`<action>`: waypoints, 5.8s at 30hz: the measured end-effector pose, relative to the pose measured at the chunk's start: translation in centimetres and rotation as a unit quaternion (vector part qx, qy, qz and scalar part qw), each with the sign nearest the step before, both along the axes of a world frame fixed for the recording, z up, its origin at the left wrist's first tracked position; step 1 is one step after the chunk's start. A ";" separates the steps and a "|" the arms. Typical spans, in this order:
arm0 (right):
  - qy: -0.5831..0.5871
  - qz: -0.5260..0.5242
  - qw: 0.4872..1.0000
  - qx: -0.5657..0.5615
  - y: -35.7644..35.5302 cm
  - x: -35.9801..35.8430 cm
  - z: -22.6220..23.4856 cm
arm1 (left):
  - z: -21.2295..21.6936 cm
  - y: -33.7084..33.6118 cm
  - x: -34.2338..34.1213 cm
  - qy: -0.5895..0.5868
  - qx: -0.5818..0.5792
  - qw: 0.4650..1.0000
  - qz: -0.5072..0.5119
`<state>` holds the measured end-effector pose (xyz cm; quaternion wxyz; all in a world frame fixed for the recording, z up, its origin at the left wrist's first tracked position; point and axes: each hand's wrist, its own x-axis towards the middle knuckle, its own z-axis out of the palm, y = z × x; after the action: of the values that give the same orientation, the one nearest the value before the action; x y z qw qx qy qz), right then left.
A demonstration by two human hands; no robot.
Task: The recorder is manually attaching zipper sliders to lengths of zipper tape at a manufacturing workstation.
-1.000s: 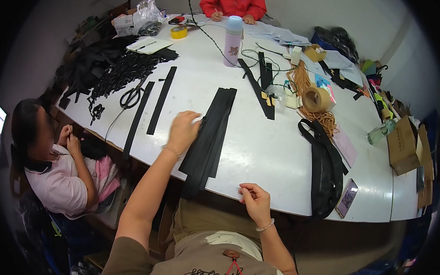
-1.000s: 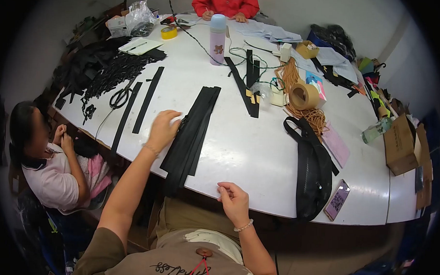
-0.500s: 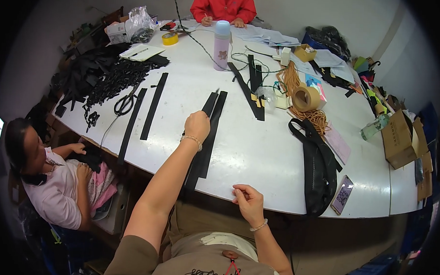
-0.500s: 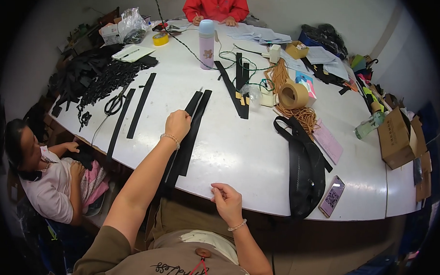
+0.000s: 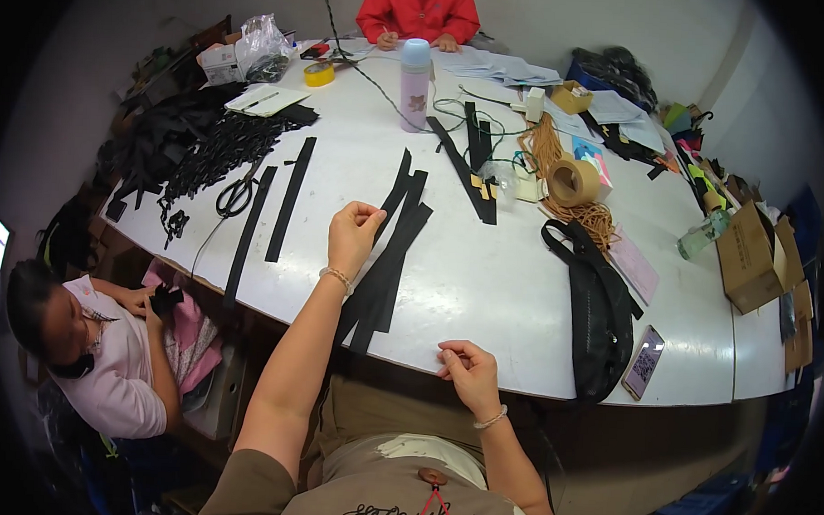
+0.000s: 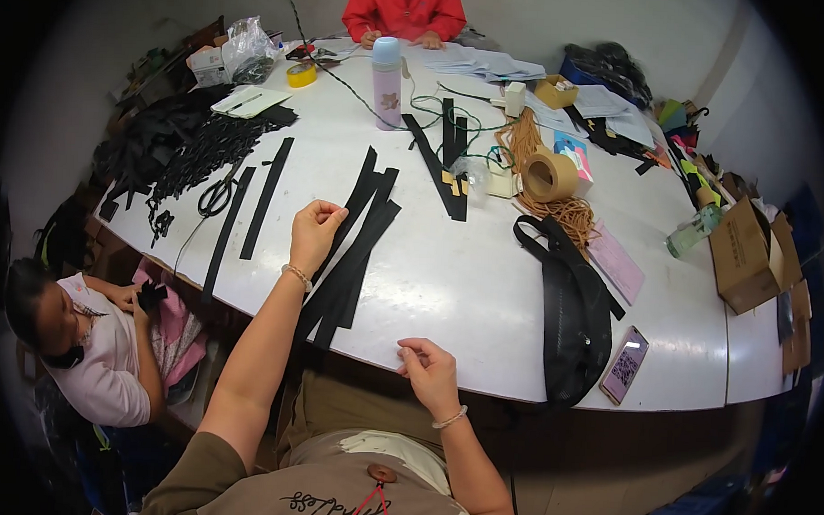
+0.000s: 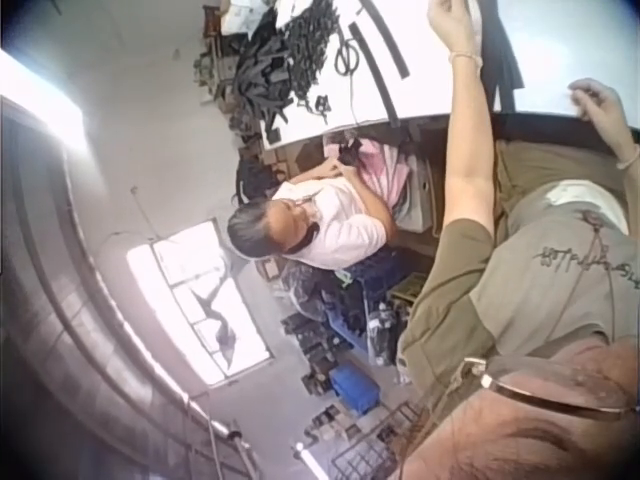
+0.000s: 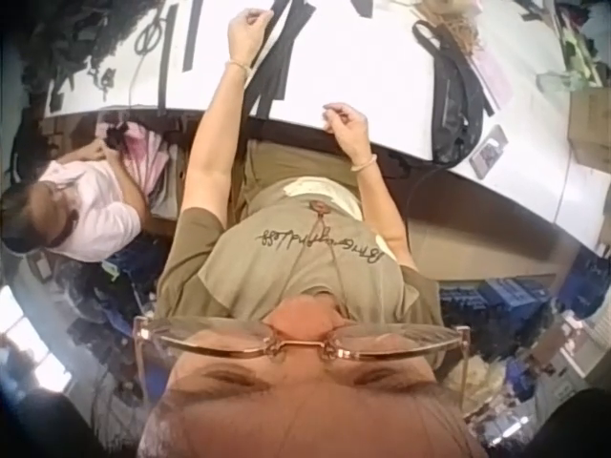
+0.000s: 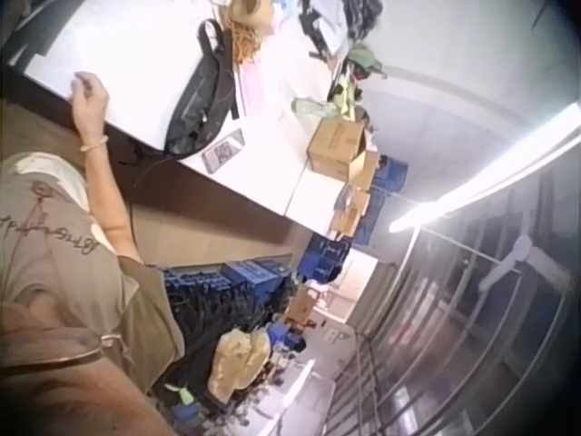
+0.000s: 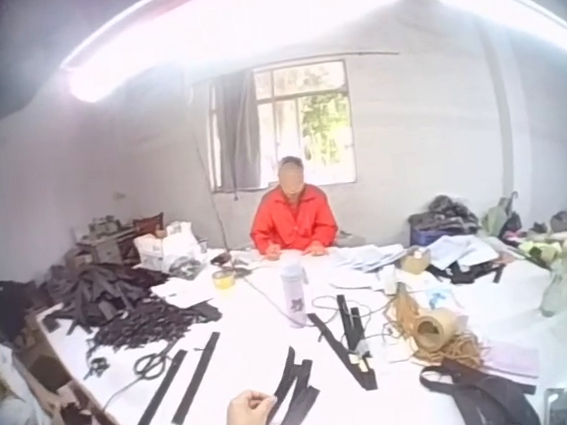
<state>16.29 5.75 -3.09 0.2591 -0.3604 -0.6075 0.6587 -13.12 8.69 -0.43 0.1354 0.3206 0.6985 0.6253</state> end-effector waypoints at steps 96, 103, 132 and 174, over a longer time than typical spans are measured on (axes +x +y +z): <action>0.111 -0.031 0.986 -0.117 0.3 3.7 4.1 | 2.2 -10.3 17.1 -0.651 0.027 0.714 -0.255; 0.104 -0.022 0.990 -0.091 0.0 3.2 4.7 | -2.6 -11.4 16.3 -0.710 0.102 0.624 -0.311; 0.103 -0.054 0.992 -0.049 -1.7 3.2 5.1 | 0.5 -10.4 17.9 -0.547 0.029 0.808 -0.216; 0.104 -0.122 0.984 -0.078 -1.4 2.5 3.2 | -0.6 -9.5 17.7 -0.395 0.044 0.878 -0.268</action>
<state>18.78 4.39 0.15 0.3706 -0.3805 -0.4754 0.7014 4.54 -0.78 -1.05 0.5476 0.2277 0.4463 0.6702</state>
